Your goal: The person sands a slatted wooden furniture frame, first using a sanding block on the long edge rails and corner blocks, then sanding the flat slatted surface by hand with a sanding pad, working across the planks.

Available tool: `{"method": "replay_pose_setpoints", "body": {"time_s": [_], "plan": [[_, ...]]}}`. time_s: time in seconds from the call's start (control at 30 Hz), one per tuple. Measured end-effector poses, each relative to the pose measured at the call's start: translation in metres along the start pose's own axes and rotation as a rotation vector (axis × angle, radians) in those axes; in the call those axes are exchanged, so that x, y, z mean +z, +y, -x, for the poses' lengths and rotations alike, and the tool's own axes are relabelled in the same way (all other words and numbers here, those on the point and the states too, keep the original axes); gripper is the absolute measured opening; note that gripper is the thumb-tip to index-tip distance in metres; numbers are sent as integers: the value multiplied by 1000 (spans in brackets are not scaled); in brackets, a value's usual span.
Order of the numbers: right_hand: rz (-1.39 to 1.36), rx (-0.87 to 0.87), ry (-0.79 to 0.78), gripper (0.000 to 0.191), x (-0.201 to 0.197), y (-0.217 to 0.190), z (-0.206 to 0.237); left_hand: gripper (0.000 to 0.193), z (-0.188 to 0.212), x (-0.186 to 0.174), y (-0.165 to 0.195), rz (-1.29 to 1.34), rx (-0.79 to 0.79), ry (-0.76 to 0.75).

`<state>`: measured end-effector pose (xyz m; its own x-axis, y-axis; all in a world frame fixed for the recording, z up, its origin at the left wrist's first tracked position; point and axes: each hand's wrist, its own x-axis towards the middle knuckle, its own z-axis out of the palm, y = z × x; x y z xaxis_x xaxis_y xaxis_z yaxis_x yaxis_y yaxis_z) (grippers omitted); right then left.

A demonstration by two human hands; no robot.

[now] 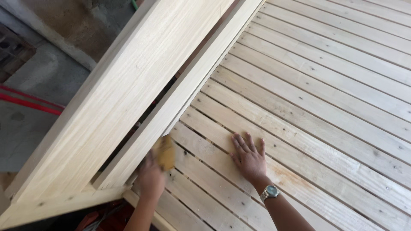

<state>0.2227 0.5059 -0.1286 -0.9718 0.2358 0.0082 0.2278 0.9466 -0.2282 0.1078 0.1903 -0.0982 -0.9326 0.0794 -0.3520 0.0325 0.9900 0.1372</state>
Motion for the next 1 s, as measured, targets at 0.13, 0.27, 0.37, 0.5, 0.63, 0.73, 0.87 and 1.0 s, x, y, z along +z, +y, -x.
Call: {"method": "replay_pose_setpoints", "body": {"time_s": [0.13, 0.27, 0.37, 0.5, 0.63, 0.73, 0.87, 1.0], "plan": [[22, 8, -29, 63, -4, 2, -2, 70, -117, 13, 105, -31, 452, 250], [-1, -9, 27, 62, -1, -1, 4, 78, -196, 8, 202, -148, 565, 458], [-10, -18, -7, 63, 4, 4, 3, 72, -191, -2, 210, -36, 505, 362], [41, -47, -102, 69, 0, 43, -33, 80, -114, -4, 128, 25, 386, 229], [99, 79, 94, 71, -19, 102, -93, 97, -94, 4, 103, -272, 325, 338], [109, 154, 114, 71, -26, 121, -118, 89, -154, 4, 171, -69, 376, 153], [75, 237, 38, 74, -27, 117, -122, 83, -257, -8, 314, -82, 505, 335], [71, 214, 85, 72, -29, 115, -117, 77, -295, -26, 376, 81, 468, 129]]}}
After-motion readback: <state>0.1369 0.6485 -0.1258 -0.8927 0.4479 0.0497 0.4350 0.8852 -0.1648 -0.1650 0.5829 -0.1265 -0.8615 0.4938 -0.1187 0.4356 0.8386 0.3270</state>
